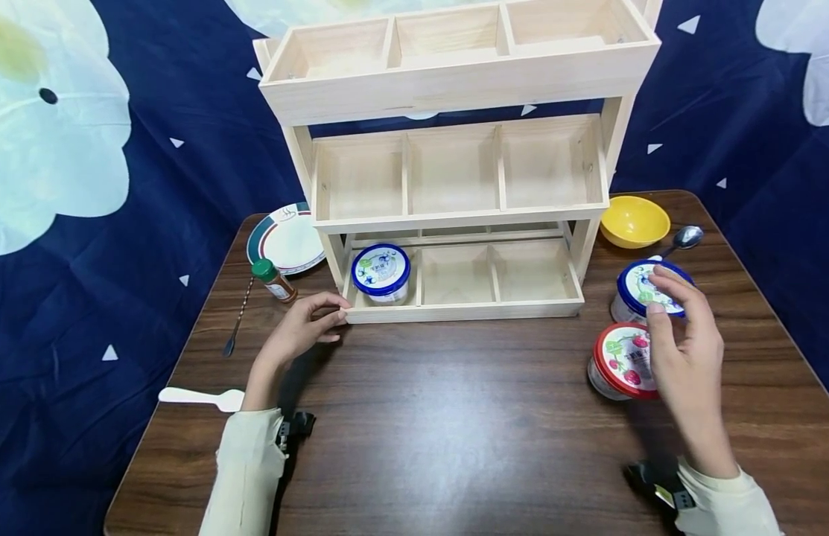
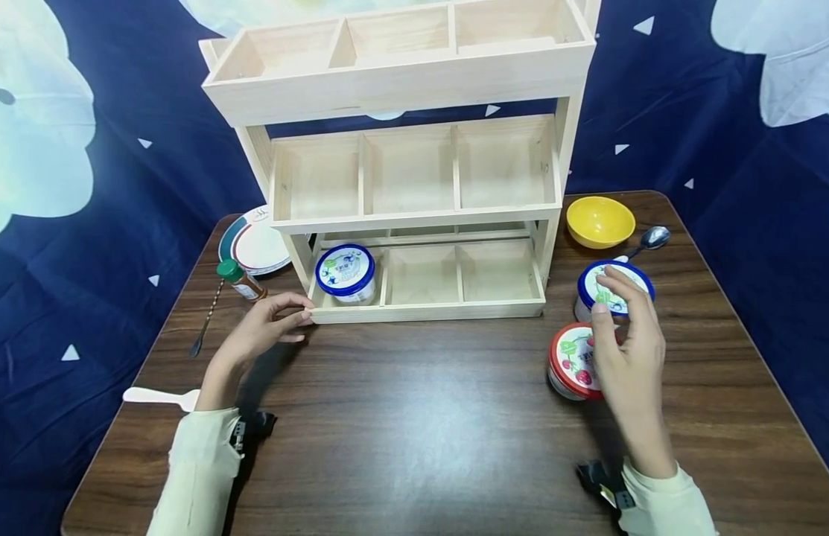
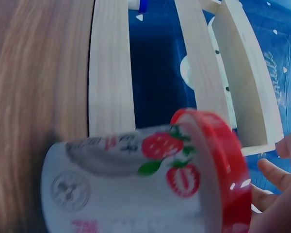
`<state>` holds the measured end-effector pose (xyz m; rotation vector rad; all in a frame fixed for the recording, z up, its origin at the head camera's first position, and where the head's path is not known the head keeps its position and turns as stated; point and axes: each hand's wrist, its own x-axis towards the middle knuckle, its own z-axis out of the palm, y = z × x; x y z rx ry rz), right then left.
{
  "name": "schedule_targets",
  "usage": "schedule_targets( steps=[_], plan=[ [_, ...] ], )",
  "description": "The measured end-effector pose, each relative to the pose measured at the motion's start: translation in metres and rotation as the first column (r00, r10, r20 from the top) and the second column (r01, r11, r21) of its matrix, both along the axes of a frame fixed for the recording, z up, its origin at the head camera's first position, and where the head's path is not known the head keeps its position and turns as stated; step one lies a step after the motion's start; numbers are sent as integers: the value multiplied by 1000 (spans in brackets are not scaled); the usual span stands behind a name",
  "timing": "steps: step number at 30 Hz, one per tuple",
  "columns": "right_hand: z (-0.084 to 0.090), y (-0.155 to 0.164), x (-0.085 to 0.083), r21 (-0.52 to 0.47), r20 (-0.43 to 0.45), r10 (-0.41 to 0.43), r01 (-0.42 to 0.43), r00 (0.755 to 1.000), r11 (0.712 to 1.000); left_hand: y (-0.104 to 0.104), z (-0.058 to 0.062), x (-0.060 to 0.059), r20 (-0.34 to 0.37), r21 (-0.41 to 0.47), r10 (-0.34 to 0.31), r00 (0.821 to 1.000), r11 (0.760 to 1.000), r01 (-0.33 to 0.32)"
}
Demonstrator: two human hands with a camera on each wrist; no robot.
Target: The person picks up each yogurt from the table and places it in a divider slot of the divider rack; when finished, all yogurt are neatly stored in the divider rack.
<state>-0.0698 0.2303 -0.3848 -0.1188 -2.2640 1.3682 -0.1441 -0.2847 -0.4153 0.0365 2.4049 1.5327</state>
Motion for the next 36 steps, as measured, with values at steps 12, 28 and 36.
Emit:
schedule_targets(
  steps=[12,28,36],
  plan=[
    [-9,10,11,-41,13,-121,121,993,992,2,0,1,-26,9,-6,1000,1000,7],
    [-32,16,23,-99,25,-168,169,986,981,1,1,1,-19,3,1,1000,1000,-1],
    [-36,17,27,-111,24,-160,162,987,981,1,1,2,-13,3,0,1000,1000,0]
  ],
)
